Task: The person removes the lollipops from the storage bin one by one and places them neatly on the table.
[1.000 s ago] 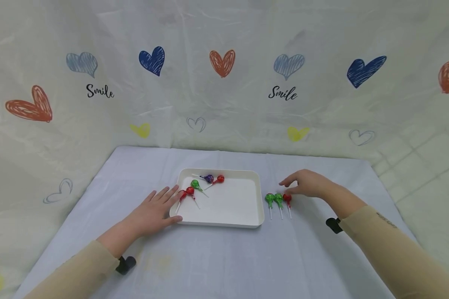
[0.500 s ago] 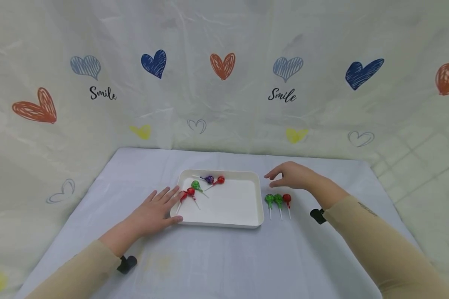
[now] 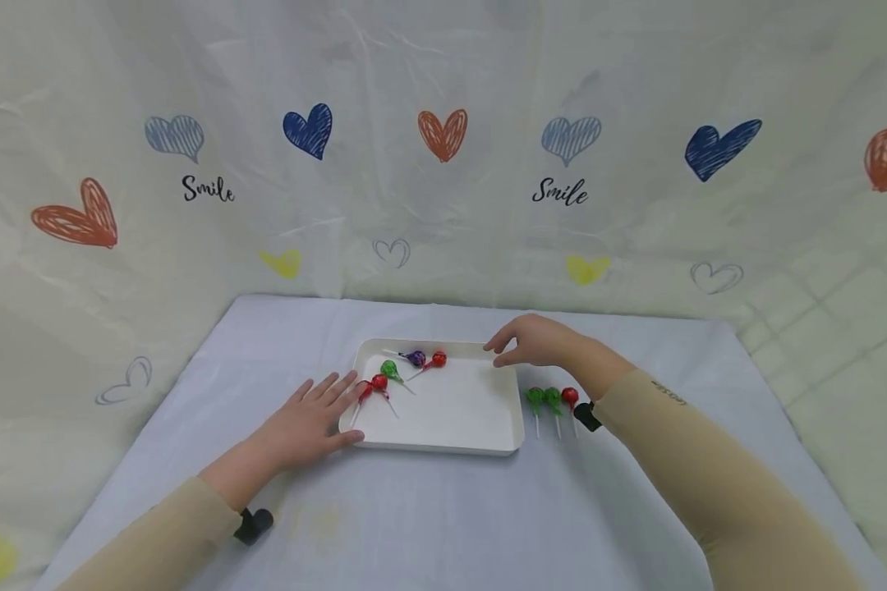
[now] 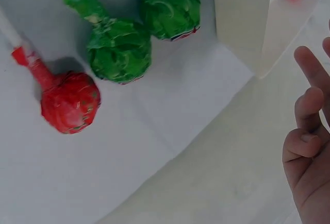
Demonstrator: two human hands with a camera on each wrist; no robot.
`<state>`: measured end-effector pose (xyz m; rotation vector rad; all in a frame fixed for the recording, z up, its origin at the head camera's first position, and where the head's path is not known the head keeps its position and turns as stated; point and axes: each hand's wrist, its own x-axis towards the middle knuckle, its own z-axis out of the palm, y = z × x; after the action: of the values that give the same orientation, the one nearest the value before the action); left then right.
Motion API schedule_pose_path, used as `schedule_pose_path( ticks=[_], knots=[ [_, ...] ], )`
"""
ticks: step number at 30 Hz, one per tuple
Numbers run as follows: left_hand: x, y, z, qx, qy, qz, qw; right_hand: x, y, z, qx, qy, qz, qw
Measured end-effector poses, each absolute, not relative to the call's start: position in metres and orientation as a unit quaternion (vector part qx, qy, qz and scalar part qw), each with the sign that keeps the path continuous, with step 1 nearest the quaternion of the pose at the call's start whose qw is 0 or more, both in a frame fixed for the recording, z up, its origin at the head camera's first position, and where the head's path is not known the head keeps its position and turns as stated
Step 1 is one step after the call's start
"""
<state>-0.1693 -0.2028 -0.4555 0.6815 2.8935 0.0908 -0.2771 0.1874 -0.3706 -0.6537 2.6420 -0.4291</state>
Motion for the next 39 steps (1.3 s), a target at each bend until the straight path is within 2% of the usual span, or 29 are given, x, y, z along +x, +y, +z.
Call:
schedule_pose_path(
  ticks=[18,39],
  knots=[
    [-0.166,-0.205,-0.455,0.228,0.97,0.031,0.079,-0.298,0.106,-0.387,-0.261,0.941,-0.083,0.199],
    [-0.168,-0.202,-0.453,0.227,0.97,0.025,0.082,-0.304,0.084,-0.404,-0.29,0.937,-0.013,0.196]
  ],
)
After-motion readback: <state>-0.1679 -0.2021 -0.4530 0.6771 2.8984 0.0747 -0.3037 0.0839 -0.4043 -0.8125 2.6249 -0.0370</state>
